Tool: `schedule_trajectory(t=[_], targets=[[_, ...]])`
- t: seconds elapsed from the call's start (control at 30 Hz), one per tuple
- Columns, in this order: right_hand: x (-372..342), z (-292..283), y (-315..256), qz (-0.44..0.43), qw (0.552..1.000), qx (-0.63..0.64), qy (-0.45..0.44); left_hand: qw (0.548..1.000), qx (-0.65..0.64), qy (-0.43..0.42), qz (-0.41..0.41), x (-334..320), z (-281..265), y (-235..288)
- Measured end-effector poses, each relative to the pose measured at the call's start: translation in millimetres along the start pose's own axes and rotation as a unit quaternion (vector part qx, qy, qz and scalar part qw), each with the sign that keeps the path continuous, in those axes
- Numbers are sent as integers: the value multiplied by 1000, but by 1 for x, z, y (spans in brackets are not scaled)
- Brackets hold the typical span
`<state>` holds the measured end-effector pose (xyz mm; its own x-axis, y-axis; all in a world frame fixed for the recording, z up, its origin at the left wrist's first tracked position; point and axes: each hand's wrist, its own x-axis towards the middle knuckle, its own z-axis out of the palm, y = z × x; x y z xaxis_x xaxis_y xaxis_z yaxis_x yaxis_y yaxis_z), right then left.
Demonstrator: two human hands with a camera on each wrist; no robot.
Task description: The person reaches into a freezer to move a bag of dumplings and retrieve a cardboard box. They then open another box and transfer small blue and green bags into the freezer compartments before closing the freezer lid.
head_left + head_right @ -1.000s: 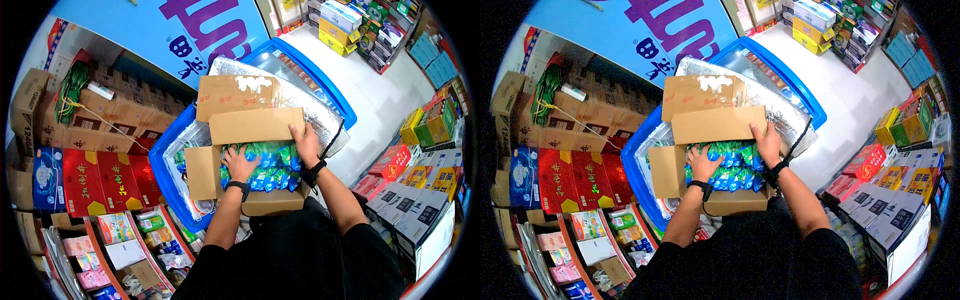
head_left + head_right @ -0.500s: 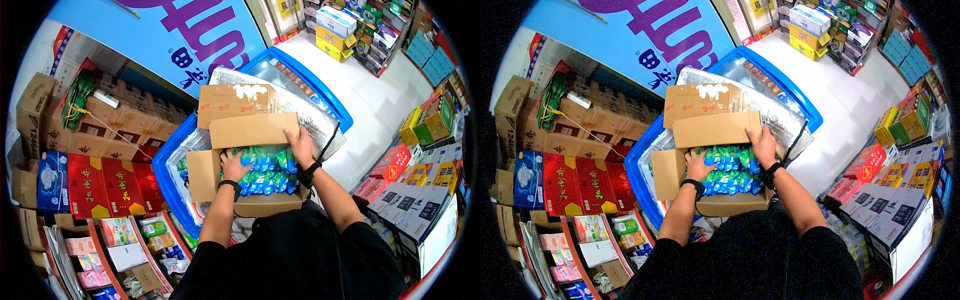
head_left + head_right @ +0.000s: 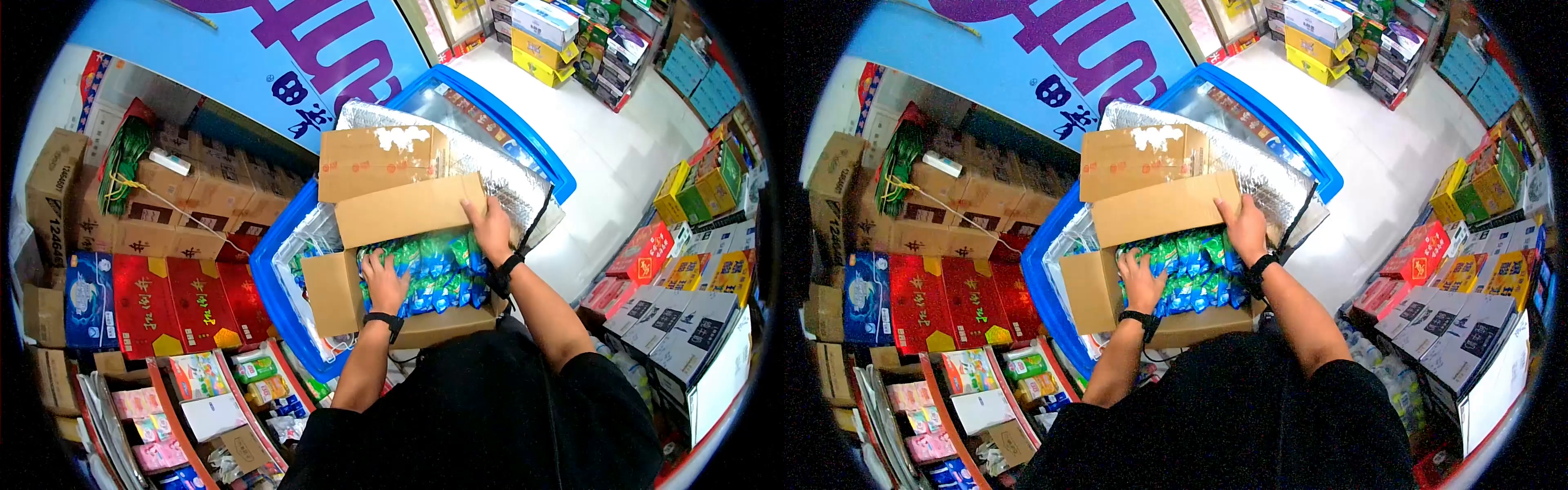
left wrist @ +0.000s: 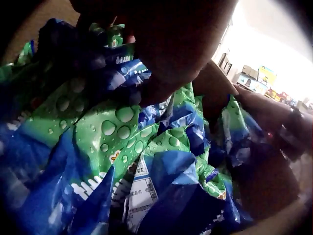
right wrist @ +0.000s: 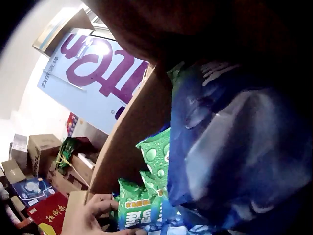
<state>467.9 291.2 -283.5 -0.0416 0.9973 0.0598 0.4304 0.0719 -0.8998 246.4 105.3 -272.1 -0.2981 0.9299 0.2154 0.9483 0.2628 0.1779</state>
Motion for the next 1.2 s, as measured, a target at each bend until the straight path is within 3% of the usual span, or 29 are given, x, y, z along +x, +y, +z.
schedule_trajectory(t=[0.3,0.57,0.97,1.2], targets=[[1,11,0,2,1000,6,25,998,-45,43,25,-18,-34,5],[4,9,-4,-2,1000,18,25,986,-87,-9,141,-46,-47,8],[3,4,-11,13,999,33,9,988,-131,53,67,-27,-36,-5],[3,2,-11,27,999,13,-13,979,-171,112,-5,-39,-104,5]])
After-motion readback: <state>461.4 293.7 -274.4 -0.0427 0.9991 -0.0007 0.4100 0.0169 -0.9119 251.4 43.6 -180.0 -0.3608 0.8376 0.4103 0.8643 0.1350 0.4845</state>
